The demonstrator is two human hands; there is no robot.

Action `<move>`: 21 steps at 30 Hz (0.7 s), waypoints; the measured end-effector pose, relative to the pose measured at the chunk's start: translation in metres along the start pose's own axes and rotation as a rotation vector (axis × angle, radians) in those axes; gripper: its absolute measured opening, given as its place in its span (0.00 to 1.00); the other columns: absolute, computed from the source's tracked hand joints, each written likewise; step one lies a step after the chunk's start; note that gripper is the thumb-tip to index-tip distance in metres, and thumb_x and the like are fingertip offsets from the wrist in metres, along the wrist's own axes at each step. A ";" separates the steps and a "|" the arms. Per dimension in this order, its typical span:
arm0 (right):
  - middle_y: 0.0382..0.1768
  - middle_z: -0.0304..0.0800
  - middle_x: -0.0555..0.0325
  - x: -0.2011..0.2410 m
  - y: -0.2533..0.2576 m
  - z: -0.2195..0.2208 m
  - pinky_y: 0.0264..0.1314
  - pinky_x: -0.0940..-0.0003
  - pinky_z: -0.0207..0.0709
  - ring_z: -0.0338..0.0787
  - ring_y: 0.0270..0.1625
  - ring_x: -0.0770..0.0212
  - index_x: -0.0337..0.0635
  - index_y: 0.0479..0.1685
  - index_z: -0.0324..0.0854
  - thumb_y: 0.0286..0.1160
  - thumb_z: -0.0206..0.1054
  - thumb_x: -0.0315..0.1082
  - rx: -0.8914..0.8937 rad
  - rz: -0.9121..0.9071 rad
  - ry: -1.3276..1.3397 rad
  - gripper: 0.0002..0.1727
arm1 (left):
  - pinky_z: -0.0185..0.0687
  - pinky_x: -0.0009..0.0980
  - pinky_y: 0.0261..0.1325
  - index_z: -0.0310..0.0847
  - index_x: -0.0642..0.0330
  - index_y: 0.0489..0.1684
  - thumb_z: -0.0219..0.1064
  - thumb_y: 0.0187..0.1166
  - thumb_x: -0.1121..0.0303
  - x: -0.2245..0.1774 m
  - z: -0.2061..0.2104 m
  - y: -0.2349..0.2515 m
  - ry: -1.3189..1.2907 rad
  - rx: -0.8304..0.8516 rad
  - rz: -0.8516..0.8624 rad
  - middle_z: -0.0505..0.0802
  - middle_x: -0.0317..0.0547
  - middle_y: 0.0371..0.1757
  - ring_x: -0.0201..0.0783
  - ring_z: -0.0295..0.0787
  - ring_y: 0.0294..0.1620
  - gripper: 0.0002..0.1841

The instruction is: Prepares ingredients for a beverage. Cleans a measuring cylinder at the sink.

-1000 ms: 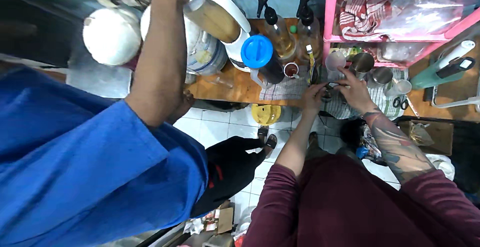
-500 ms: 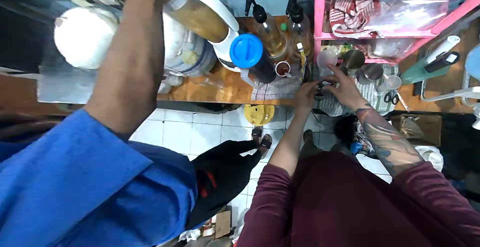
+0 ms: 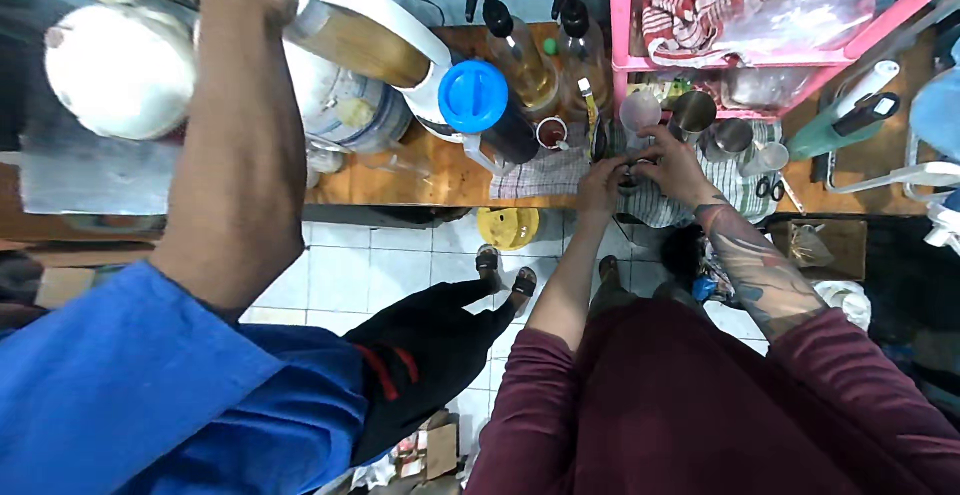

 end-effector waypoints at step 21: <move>0.54 0.96 0.54 0.008 0.008 0.002 0.60 0.54 0.89 0.97 0.51 0.56 0.45 0.80 0.65 0.79 0.70 0.30 0.015 -0.025 -0.008 0.30 | 0.91 0.39 0.58 0.79 0.56 0.76 0.60 0.88 0.69 0.006 0.000 0.003 -0.162 0.032 -0.091 0.93 0.49 0.61 0.38 0.94 0.51 0.19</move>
Point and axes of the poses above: each hand's wrist, its own y-axis towards the middle knuckle, its own z-axis out of the palm, x = y × z, the point moved 10 cm from there along y, towards the middle knuckle
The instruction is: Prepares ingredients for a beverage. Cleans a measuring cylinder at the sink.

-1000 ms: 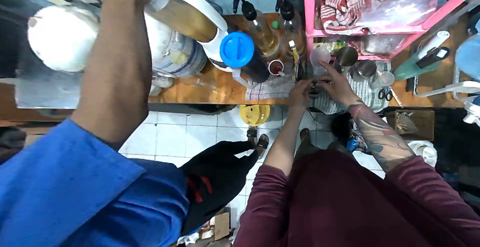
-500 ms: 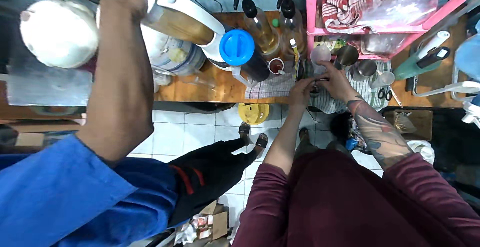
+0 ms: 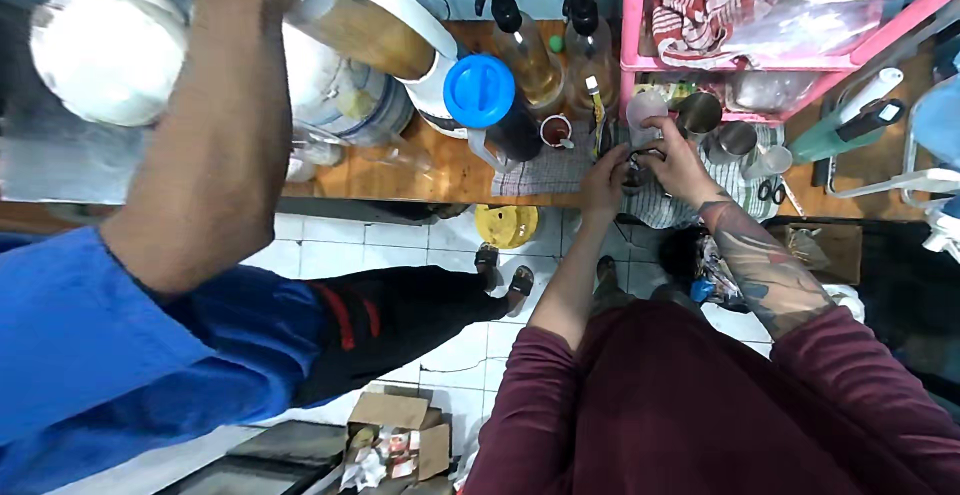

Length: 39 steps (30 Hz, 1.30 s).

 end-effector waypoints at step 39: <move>0.52 0.94 0.45 -0.003 -0.012 0.005 0.57 0.42 0.87 0.96 0.49 0.43 0.46 0.73 0.76 0.87 0.63 0.40 0.041 0.032 -0.240 0.20 | 0.91 0.34 0.44 0.70 0.60 0.82 0.67 0.84 0.67 0.010 0.004 -0.021 0.012 -0.042 0.023 0.86 0.50 0.74 0.36 0.93 0.41 0.27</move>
Point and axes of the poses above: each hand's wrist, its own y-axis towards the middle knuckle, its own z-axis out of the palm, x = y × z, the point moved 10 cm from there along y, towards the middle knuckle
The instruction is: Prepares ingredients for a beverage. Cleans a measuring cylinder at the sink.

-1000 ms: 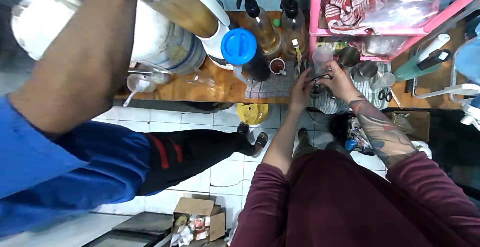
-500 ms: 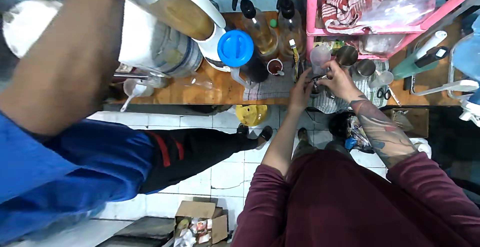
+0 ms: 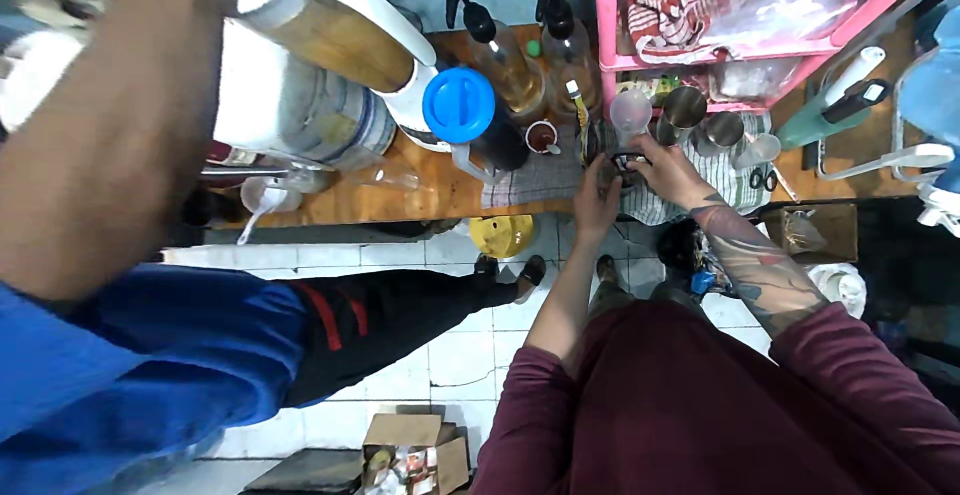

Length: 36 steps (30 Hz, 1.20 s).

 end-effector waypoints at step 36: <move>0.62 0.89 0.40 -0.454 -0.416 0.119 0.69 0.38 0.80 0.90 0.62 0.43 0.41 0.69 0.83 0.87 0.64 0.46 -0.552 1.144 0.536 0.22 | 0.81 0.41 0.71 0.70 0.63 0.78 0.69 0.82 0.61 -0.054 0.331 -0.099 -0.074 0.165 0.063 0.78 0.55 0.78 0.45 0.78 0.75 0.28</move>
Point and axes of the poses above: each hand's wrist, its own y-axis towards the middle knuckle, its own z-axis out of the palm, x = y × z, the point moved 10 cm from there along y, towards the middle knuckle
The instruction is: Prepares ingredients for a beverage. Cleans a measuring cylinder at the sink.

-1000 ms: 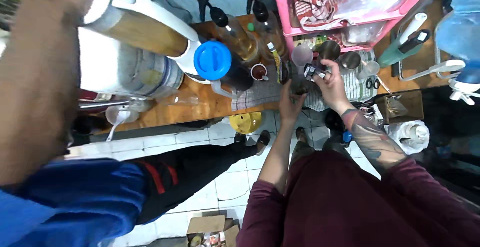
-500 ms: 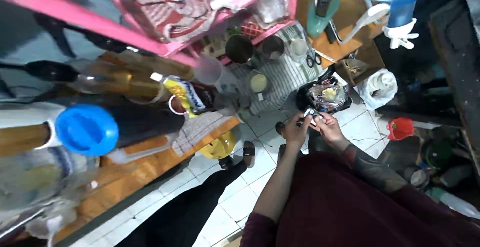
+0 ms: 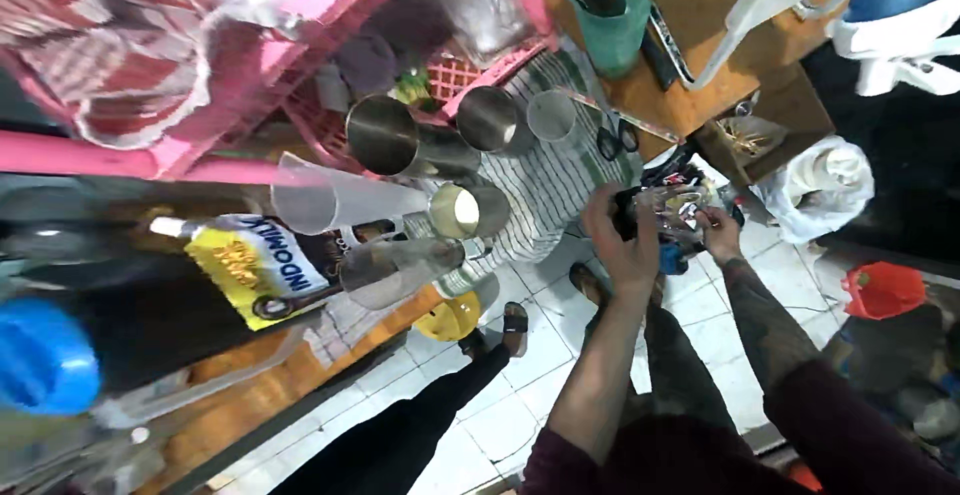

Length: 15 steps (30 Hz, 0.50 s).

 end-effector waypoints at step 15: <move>0.82 0.73 0.47 -0.102 -0.106 -0.085 0.79 0.49 0.76 0.78 0.80 0.51 0.48 0.93 0.55 0.83 0.66 0.48 -0.176 0.127 0.347 0.40 | 0.76 0.30 0.64 0.67 0.76 0.74 0.79 0.73 0.57 -0.023 -0.024 0.083 0.078 -0.460 0.014 0.81 0.60 0.65 0.40 0.80 0.60 0.38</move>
Point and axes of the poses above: each hand's wrist, its own y-axis towards the middle knuckle, its own z-axis out of the palm, x = y × z, the point moved 10 cm from there along y, towards the middle knuckle
